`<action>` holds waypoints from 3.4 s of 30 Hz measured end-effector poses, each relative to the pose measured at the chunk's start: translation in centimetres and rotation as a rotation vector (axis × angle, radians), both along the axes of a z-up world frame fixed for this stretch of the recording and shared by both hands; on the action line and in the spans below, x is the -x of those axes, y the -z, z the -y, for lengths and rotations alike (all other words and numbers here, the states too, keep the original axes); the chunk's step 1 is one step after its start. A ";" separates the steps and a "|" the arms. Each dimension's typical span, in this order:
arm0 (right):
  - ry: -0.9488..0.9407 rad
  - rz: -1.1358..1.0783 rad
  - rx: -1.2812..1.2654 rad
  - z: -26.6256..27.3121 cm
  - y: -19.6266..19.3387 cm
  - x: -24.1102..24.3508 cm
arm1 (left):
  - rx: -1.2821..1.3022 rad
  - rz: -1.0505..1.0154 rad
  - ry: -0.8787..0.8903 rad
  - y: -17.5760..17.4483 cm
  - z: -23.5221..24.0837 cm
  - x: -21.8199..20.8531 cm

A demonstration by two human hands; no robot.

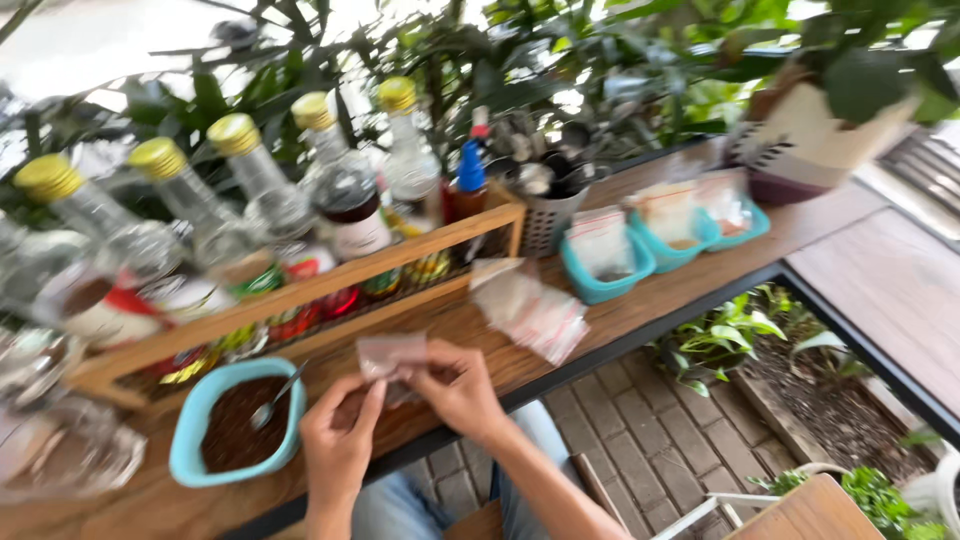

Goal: The person scoops coffee grounds from a blue container into a small clear plastic bag using a spoon, and then presses the bag closed by hand.

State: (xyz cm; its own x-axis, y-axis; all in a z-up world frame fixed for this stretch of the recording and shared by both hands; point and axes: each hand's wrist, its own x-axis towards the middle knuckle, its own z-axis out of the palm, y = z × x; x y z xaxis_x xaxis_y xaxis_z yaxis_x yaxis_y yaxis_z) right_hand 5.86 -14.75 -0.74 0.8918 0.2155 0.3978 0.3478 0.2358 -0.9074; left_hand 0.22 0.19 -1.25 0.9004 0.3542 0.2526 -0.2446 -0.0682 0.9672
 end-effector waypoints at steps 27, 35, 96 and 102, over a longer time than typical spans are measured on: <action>0.035 0.039 0.722 29.0 -10.7 -11.4 | -0.859 0.510 0.448 -7.8 21.1 -11.1; -0.011 0.002 0.692 29.0 -8.0 -13.6 | -1.123 0.542 0.360 -4.0 22.9 -13.8; 0.481 0.680 0.908 17.5 1.2 -2.2 | -1.123 -0.042 0.248 -0.7 11.8 -12.9; 0.480 0.598 0.984 17.2 0.5 -2.2 | -1.066 0.037 0.195 0.0 11.8 -13.6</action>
